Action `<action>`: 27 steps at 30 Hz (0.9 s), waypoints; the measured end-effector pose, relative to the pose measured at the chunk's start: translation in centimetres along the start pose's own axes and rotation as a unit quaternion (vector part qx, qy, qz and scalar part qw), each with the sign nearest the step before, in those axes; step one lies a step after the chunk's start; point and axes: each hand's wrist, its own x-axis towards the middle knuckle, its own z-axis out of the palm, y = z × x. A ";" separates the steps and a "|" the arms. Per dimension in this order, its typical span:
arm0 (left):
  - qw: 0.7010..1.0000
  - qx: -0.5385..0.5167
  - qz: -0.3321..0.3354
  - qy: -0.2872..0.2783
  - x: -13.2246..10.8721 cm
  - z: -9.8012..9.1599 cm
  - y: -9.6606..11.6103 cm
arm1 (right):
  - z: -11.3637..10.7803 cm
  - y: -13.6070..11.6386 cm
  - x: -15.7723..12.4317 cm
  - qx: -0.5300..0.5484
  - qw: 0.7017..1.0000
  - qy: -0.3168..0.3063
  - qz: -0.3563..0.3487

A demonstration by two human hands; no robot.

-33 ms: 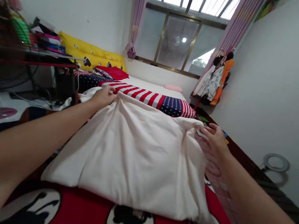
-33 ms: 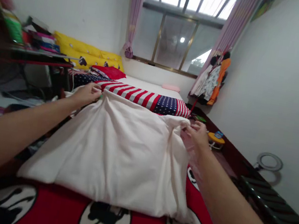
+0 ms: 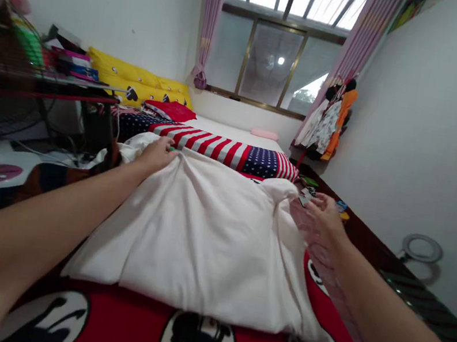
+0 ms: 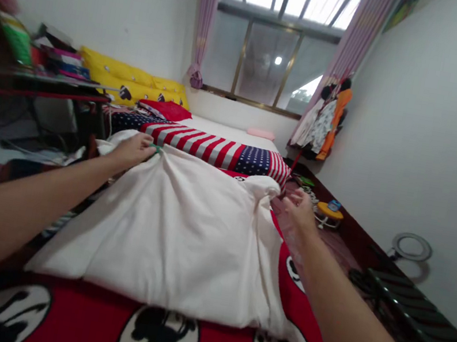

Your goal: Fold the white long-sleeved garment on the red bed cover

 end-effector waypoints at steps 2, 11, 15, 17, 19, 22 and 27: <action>0.997 0.016 0.073 -0.022 -1.6 2.6 -1.9 | -0.1 3.3 -2.3 -0.024 0.999 -0.031 -0.026; 0.958 0.031 0.256 -0.125 -22.0 -1.6 -7.9 | -10.4 11.5 -17.8 -0.338 0.920 -0.142 -0.142; 0.954 0.078 0.249 -0.147 -24.2 -2.7 -9.7 | -11.2 12.1 -19.1 -0.388 0.892 -0.157 -0.171; 0.950 0.102 0.250 -0.157 -23.8 -2.3 -10.6 | -9.9 11.5 -19.1 -0.366 0.899 -0.155 -0.184; 0.946 0.124 0.251 -0.162 -23.2 -1.9 -11.2 | -8.3 10.4 -19.0 -0.321 0.914 -0.167 -0.183; 0.944 0.146 0.248 -0.163 -22.7 -1.7 -11.4 | -6.8 8.8 -18.6 -0.226 0.950 -0.175 -0.124; 0.953 0.149 0.219 -0.148 -23.0 -3.4 -11.6 | -7.5 7.8 -18.1 -0.092 0.992 -0.072 0.054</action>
